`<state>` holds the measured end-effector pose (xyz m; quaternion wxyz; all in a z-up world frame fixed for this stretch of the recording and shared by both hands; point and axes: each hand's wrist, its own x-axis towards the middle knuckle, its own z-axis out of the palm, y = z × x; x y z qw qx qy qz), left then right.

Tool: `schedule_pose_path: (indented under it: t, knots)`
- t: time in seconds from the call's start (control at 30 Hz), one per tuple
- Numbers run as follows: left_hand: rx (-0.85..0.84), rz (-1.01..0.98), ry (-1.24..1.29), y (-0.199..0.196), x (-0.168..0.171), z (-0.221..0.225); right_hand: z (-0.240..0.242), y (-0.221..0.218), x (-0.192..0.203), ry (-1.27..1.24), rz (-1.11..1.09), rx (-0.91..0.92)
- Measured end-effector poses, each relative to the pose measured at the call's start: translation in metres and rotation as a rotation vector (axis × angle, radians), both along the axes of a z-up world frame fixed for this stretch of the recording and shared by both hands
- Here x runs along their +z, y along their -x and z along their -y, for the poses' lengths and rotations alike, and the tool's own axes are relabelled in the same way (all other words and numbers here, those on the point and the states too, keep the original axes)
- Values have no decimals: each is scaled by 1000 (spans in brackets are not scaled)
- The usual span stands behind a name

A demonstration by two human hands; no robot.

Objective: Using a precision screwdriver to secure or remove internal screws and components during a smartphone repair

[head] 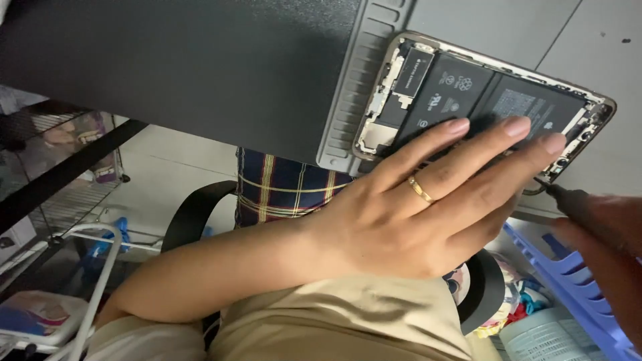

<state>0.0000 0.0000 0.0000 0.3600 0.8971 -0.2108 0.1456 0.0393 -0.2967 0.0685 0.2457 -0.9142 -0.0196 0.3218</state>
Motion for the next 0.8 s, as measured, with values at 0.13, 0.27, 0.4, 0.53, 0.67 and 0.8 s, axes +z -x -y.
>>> schedule_pose_path:
  t: [0.13, 0.27, 0.4, 0.53, 0.67, 0.8]
  knots:
    - [25, -14, -74, -6, 4, -4, -2, 11, 12, 176, -84, -55]
    - [22, -10, -8, -5, 3, -6, 6, 10, 3, 320, -140, 78]
    - [36, -52, 105, -4, 2, -1, 19, 7, -3, 504, -208, 235]
    - [40, -31, 116, -3, 0, -2, 9, -11, -10, 388, -100, 206]
    - [68, -101, 54, -12, 13, -7, -7, -2, -9, 499, -220, -100]
    - [27, -5, 102, -3, -12, 2, 3, -1, 1, 299, -61, 35]
